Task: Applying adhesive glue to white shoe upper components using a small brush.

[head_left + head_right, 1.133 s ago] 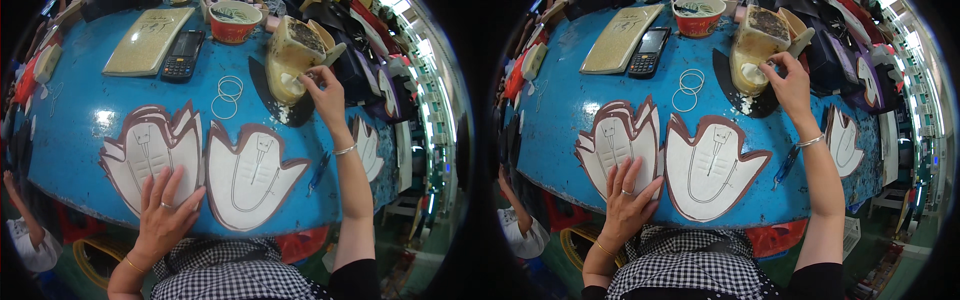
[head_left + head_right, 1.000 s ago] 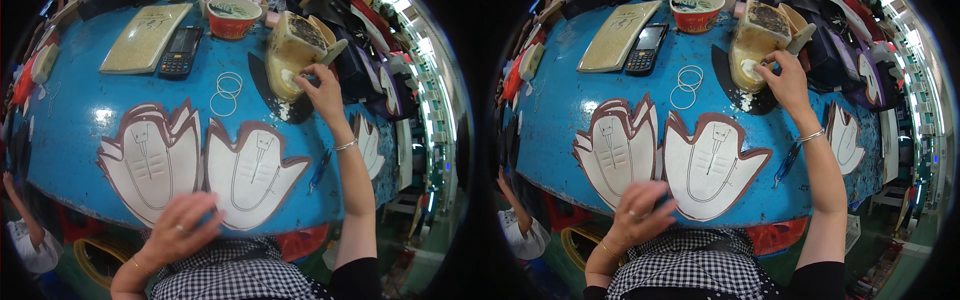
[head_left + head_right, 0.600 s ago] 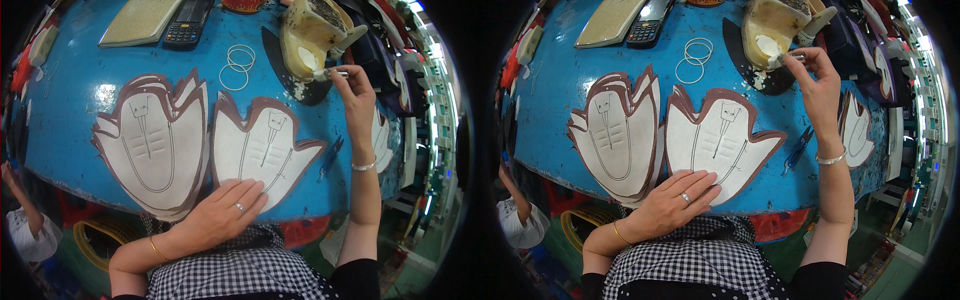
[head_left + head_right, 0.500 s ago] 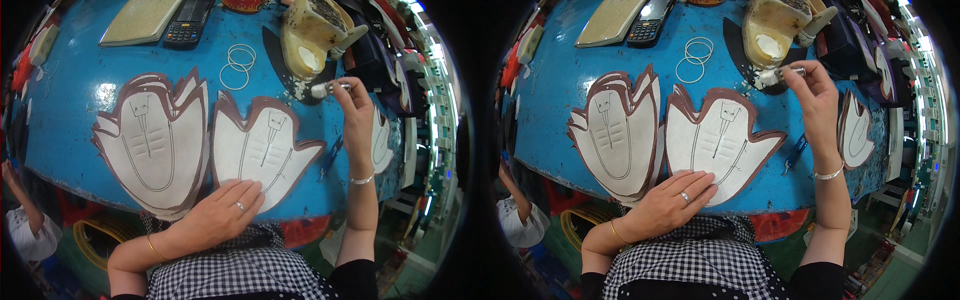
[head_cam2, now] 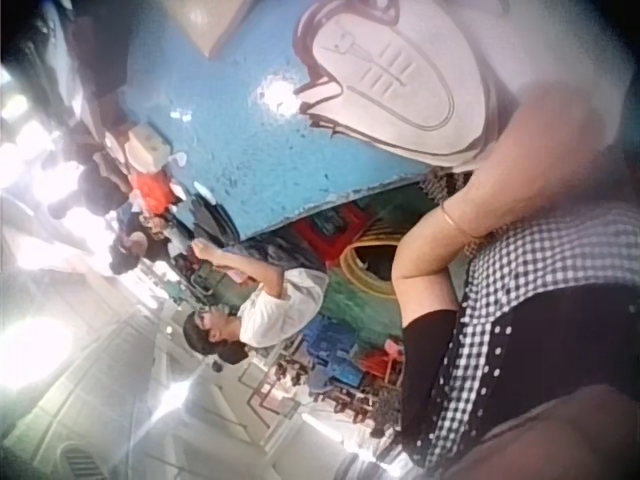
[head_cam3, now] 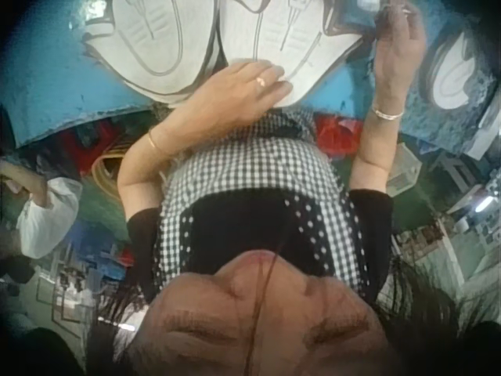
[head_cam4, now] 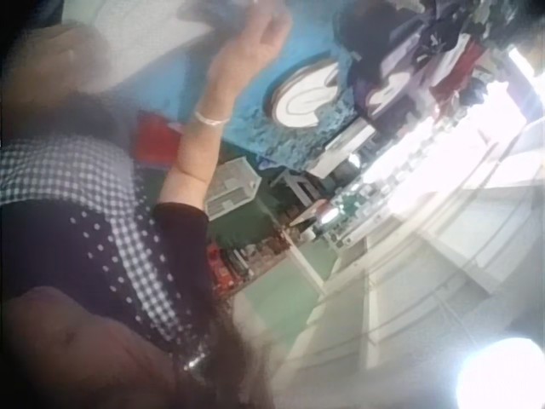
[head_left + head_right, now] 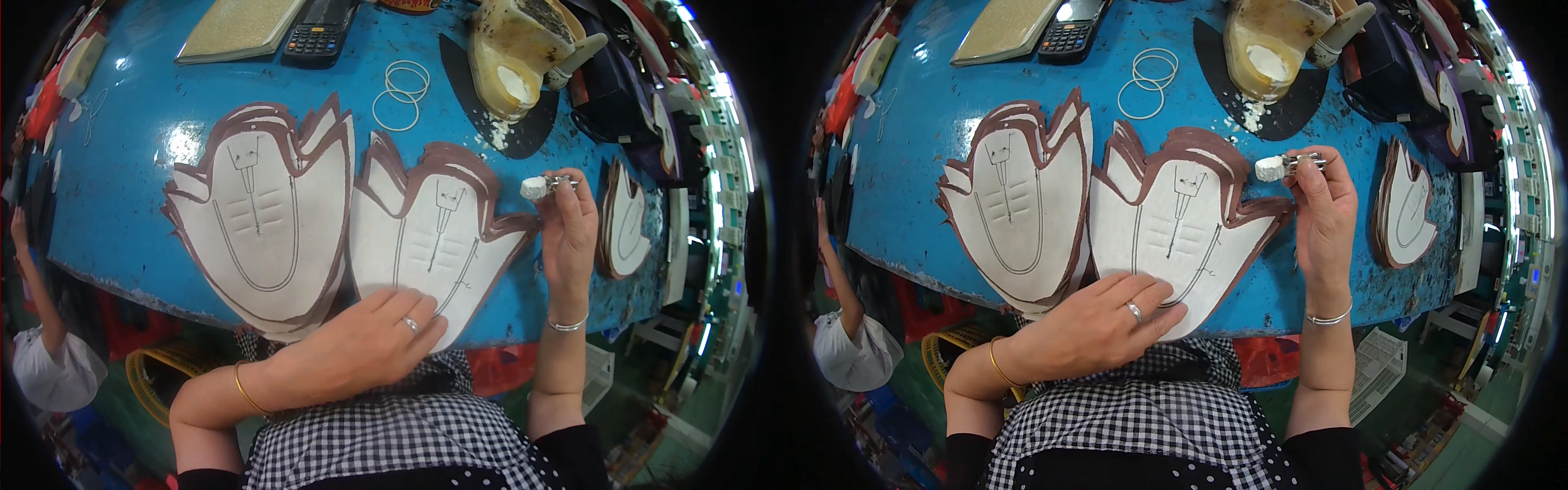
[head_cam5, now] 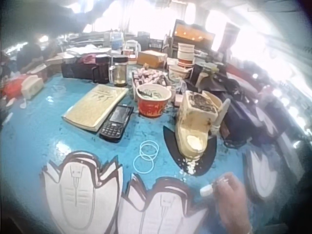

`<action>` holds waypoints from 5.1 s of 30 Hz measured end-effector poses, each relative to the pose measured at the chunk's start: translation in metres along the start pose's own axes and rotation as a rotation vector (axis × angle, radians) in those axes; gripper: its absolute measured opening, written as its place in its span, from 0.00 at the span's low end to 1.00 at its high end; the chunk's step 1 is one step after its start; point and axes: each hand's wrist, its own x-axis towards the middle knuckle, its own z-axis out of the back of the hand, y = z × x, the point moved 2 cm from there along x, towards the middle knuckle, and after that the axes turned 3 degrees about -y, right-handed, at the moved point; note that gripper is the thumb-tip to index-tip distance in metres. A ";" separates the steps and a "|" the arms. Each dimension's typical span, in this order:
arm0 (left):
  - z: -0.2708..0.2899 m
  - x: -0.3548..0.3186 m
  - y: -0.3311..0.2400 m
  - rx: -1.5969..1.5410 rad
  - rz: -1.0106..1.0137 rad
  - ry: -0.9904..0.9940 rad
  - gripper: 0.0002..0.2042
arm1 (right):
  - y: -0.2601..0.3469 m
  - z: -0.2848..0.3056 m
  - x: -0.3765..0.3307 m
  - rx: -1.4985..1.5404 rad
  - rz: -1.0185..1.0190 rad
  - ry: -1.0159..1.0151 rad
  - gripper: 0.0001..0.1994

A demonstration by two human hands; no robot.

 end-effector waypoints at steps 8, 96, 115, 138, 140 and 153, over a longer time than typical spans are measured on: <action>0.009 0.003 -0.010 0.124 -0.083 -0.213 0.17 | 0.005 -0.003 -0.005 0.018 0.025 -0.002 0.08; 0.060 -0.054 0.033 0.488 0.508 -0.499 0.26 | 0.017 -0.002 0.138 -1.260 0.690 -0.016 0.13; -0.030 -0.002 0.004 0.138 0.101 -0.214 0.22 | -0.001 -0.052 -0.011 -1.027 0.452 0.353 0.11; 0.000 0.010 0.008 -0.047 0.132 -0.159 0.14 | 0.011 -0.019 -0.040 -0.434 0.140 0.085 0.08; -0.009 0.013 0.007 0.022 0.117 -0.193 0.14 | 0.011 -0.018 -0.041 -0.403 0.172 0.069 0.09; 0.064 -0.074 -0.011 0.480 0.399 -0.618 0.23 | 0.015 -0.034 -0.044 -0.489 0.189 0.109 0.09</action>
